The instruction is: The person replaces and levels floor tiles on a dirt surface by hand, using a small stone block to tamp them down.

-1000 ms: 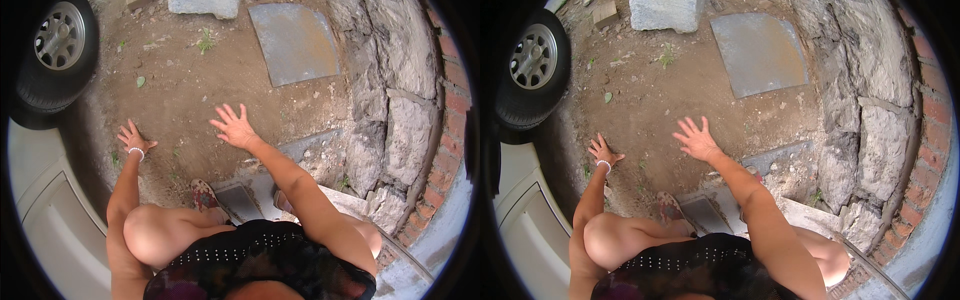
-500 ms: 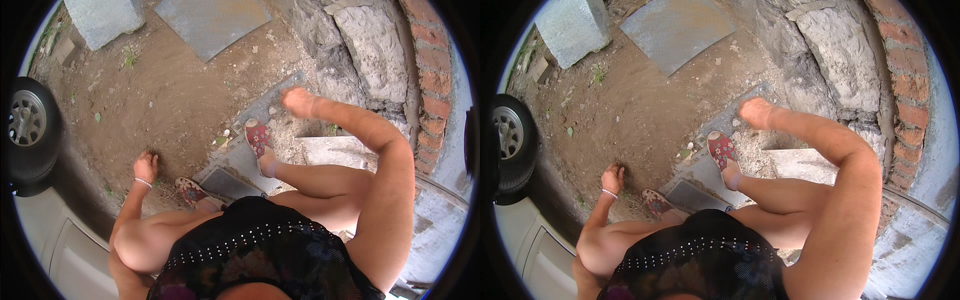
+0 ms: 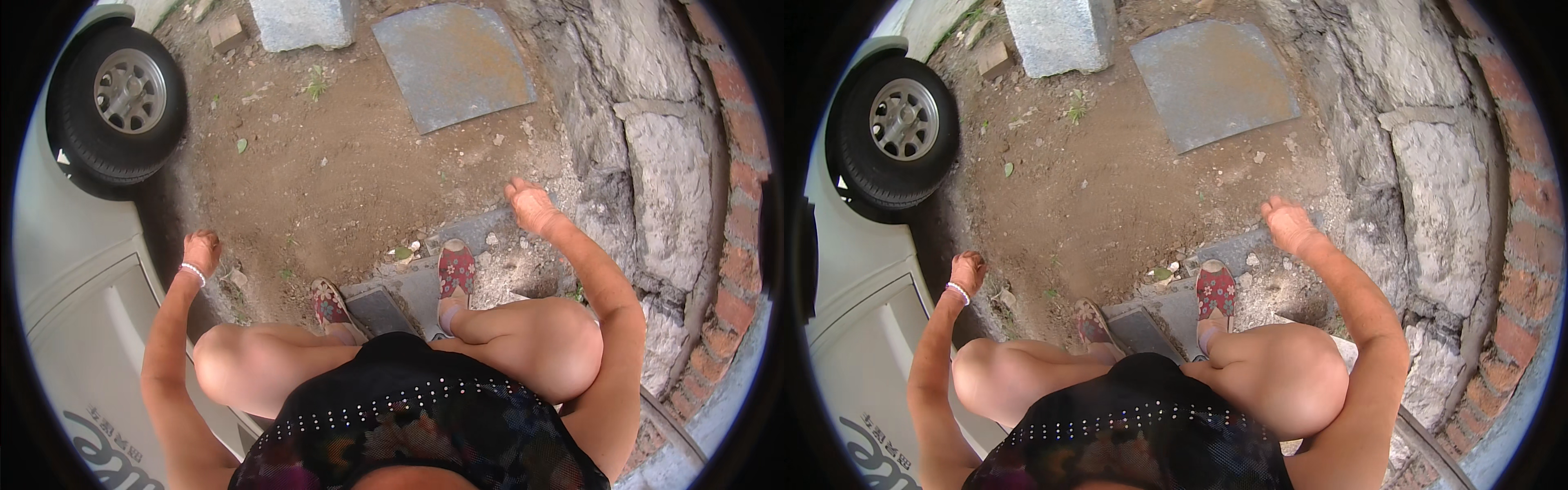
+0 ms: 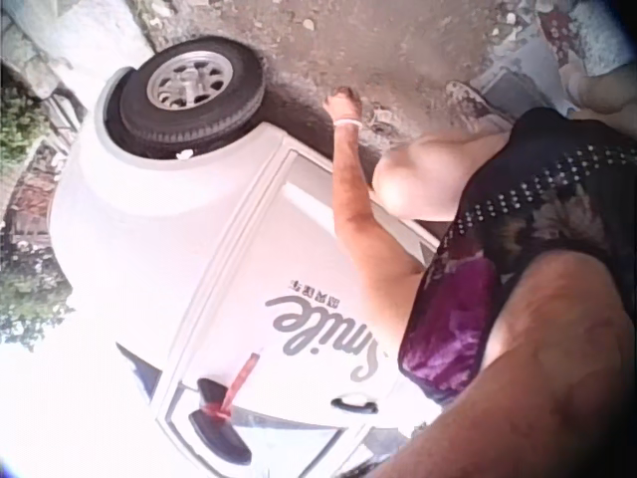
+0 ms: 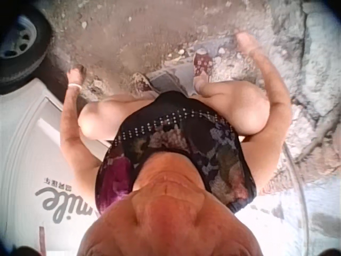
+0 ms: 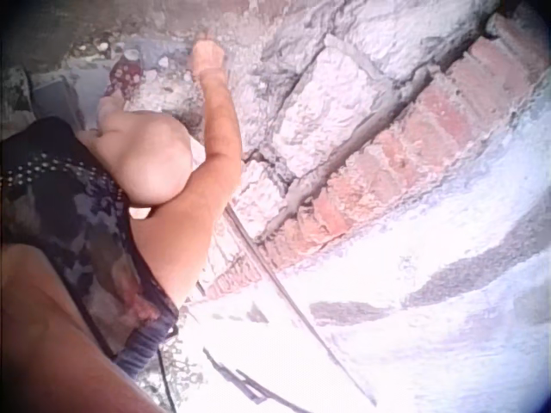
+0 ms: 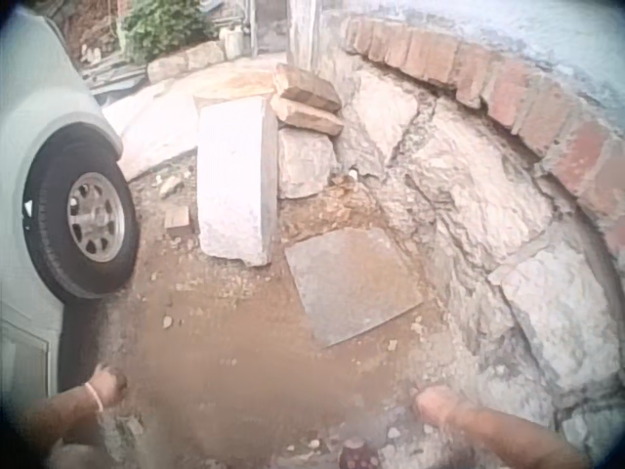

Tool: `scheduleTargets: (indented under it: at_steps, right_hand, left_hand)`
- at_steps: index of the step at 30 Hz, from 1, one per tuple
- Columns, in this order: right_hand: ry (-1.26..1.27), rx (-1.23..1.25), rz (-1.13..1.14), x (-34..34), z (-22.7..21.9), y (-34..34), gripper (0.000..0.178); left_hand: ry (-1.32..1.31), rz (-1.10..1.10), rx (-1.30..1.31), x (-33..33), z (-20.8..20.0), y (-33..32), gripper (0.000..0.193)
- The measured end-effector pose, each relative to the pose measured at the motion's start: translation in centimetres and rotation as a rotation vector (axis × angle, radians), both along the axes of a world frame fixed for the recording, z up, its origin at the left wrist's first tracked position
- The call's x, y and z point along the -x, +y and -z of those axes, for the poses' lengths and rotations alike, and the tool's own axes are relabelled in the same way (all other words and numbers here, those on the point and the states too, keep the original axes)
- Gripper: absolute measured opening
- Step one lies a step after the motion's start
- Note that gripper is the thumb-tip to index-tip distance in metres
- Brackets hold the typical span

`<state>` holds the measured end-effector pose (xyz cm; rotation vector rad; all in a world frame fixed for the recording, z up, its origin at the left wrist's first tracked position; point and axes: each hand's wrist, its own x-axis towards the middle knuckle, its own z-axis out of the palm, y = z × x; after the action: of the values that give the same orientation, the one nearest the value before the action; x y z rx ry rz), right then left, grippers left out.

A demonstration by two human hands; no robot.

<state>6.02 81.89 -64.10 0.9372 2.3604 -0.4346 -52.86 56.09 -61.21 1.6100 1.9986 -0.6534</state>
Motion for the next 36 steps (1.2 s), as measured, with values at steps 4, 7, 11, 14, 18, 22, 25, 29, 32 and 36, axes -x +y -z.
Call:
scheduleTargets:
  at_steps: [4, 7, 11, 14, 18, 22, 25, 29, 32, 36]
  right_hand:
    - [0.192, 0.011, -0.240, 6.5, 0.7, 3.3, 0.039]
    - [0.372, -0.108, -0.493, 10.4, 3.1, 6.2, 0.037]
    - [0.122, 0.076, -0.473, 15.7, 5.9, 8.4, 0.031]
    - [0.208, 0.052, -0.492, 17.5, 9.0, 8.1, 0.019]
    - [0.399, 0.243, -0.603, 19.8, 8.9, 4.5, 0.009]
    - [0.389, 0.453, -0.646, 19.1, 8.4, 1.8, 0.010]
    - [0.318, 0.597, -0.681, 17.1, 7.5, -0.3, 0.011]
    - [0.259, 0.668, -0.762, 16.4, 7.2, -0.8, 0.011]
    - [0.298, 0.648, -0.636, 17.9, 6.7, -1.8, 0.011]
    - [0.335, 0.620, -0.450, 19.1, 6.5, -4.0, 0.013]
  left_hand:
    - [0.058, 0.085, 0.216, -2.2, -2.3, -3.0, 0.020]
    - [-0.092, 0.154, 0.306, -6.0, -2.3, -3.7, 0.021]
    - [-0.349, 0.143, 0.322, -12.9, -1.4, -2.7, 0.022]
    - [-0.473, 0.041, 0.327, -17.2, 0.3, -2.9, 0.022]
    - [-0.519, -0.153, 0.477, -21.1, 3.1, -6.5, 0.029]
    - [-0.493, -0.276, 0.544, -22.8, 6.6, -9.8, 0.035]
    - [-0.452, -0.346, 0.534, -23.5, 9.0, -12.1, 0.047]
    - [-0.470, -0.480, 0.441, -24.4, 10.0, -14.0, 0.064]
    - [-0.484, -0.526, 0.178, -25.4, 10.5, -18.3, 0.074]
    - [-0.408, -0.703, 0.000, -27.1, 9.6, -17.2, 0.070]
